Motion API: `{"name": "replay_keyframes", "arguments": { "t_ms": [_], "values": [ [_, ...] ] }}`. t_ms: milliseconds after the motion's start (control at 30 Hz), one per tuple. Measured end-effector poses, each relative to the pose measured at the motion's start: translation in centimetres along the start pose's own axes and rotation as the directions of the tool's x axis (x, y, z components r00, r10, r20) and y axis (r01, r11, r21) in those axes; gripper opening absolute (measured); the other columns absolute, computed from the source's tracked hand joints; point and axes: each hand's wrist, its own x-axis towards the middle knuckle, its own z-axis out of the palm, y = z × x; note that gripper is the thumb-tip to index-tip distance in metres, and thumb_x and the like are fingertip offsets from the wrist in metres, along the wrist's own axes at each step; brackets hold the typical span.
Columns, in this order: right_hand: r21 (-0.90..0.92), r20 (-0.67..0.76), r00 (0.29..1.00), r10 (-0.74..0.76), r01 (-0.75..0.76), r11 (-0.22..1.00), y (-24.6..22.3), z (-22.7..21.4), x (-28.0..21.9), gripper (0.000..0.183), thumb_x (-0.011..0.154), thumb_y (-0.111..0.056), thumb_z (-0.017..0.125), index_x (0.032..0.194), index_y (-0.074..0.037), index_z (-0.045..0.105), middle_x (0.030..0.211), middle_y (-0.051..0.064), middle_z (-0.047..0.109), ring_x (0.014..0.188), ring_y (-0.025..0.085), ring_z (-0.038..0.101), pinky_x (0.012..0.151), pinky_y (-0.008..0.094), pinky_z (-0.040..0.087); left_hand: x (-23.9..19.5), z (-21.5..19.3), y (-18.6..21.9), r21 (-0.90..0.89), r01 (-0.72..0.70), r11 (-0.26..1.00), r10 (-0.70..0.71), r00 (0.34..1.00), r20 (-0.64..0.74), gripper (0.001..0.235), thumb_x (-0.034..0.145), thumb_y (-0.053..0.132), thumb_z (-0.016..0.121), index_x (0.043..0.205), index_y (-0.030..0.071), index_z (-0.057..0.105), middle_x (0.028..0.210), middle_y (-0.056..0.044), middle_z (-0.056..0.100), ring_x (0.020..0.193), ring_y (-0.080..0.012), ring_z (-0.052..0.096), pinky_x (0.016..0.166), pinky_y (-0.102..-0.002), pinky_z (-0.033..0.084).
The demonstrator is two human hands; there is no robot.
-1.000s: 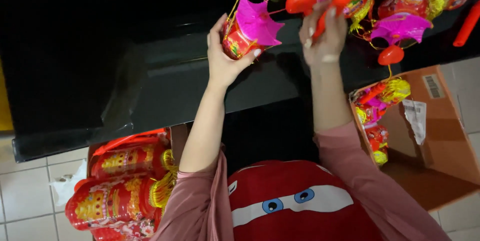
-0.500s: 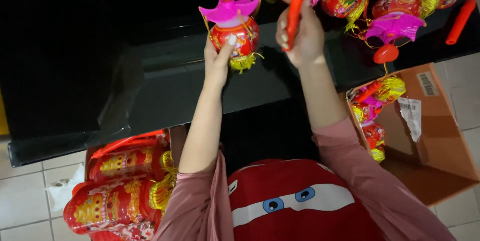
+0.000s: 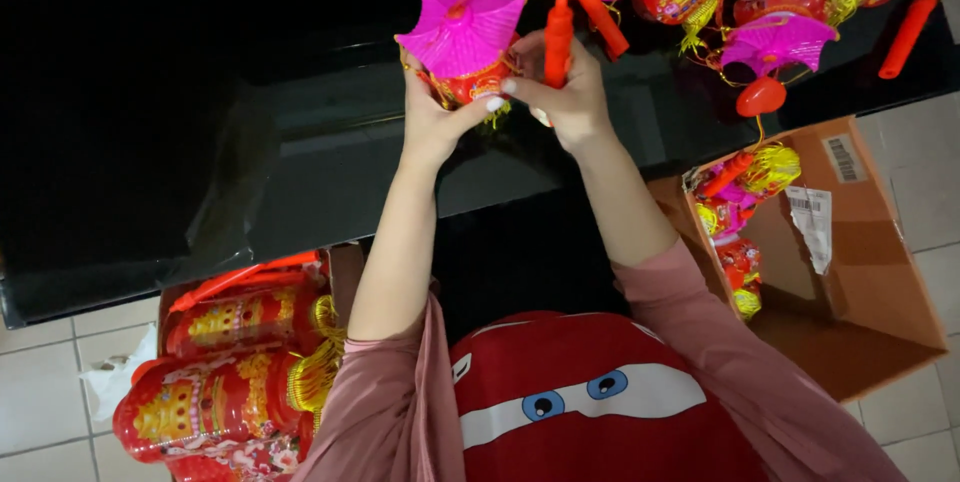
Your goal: Assembling decorative lanterns by attaching plastic handles and internal components.
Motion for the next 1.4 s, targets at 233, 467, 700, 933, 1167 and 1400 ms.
{"name": "replay_keyframes", "arguments": {
  "t_ms": [233,467,700,933,1167,1400],
  "values": [
    [0.087,0.067,0.984,0.164,-0.169,0.982,1.4,-0.4,-0.7,0.013,0.092,-0.01,0.078,0.091,-0.005,0.066,0.051,0.003,0.048,0.038,0.012,0.04,0.038,0.026,0.03,0.1,-2.2,-3.2,-0.057,-0.061,0.997,0.053,0.991,-0.126,0.083,0.081,0.015,0.09,0.14,0.011,0.032,0.136,-0.015,0.05,0.124,-0.0281,0.059,0.104,-0.042,0.055],
    [0.422,-0.05,0.998,0.023,0.001,0.907,3.9,-2.5,0.2,0.024,0.091,-0.007,0.076,0.109,-0.005,0.062,0.083,0.006,0.059,0.044,0.01,0.045,0.039,0.024,0.036,0.2,-2.0,-2.0,-0.076,0.054,0.996,-0.06,0.996,-0.072,0.07,0.08,0.019,0.088,0.128,0.014,0.037,0.128,-0.01,0.051,0.12,-0.0231,0.059,0.097,-0.038,0.056],
    [0.374,0.211,0.972,-0.1,0.015,0.927,2.5,-1.6,2.1,0.075,0.091,-0.01,0.083,0.155,-0.01,0.044,0.135,0.008,0.063,0.125,0.022,0.062,0.106,0.04,0.056,0.2,-0.4,-1.2,-0.023,0.023,0.999,-0.022,0.998,0.063,0.066,0.082,0.007,0.087,0.121,0.014,0.034,0.125,-0.007,0.047,0.117,-0.0161,0.055,0.098,-0.033,0.052],
    [0.186,0.287,0.949,-0.129,0.077,0.98,2.1,-2.0,1.9,0.059,0.089,-0.01,0.08,0.139,-0.011,0.048,0.129,0.007,0.061,0.122,0.024,0.061,0.107,0.04,0.051,-0.4,-0.3,-0.4,0.098,0.067,0.993,-0.079,0.988,0.13,0.079,0.08,0.014,0.09,0.129,0.014,0.027,0.134,-0.01,0.041,0.126,-0.0195,0.052,0.105,-0.036,0.052],
    [0.374,0.154,0.973,-0.174,0.106,0.921,7.4,-4.5,1.3,0.08,0.082,0.001,0.074,0.152,-0.012,0.039,0.126,0.007,0.058,0.118,0.023,0.059,0.103,0.038,0.05,-0.2,-1.4,-1.5,0.139,0.18,0.974,-0.174,0.983,-0.054,0.03,0.106,0.051,0.046,0.099,0.022,0.045,0.095,0.007,0.048,0.084,-0.0017,0.046,0.071,-0.019,0.041],
    [0.439,0.088,0.963,-0.256,0.193,0.878,6.5,-4.6,1.3,0.057,0.083,-0.011,0.072,0.135,-0.014,0.051,0.118,0.003,0.059,0.109,0.022,0.062,0.094,0.035,0.055,-0.4,-1.0,-1.0,0.203,0.181,0.962,-0.189,0.982,0.022,0.028,0.111,0.038,0.045,0.116,0.017,0.061,0.138,-0.004,0.065,0.108,-0.0092,0.064,0.081,-0.023,0.054]
  ]
}}
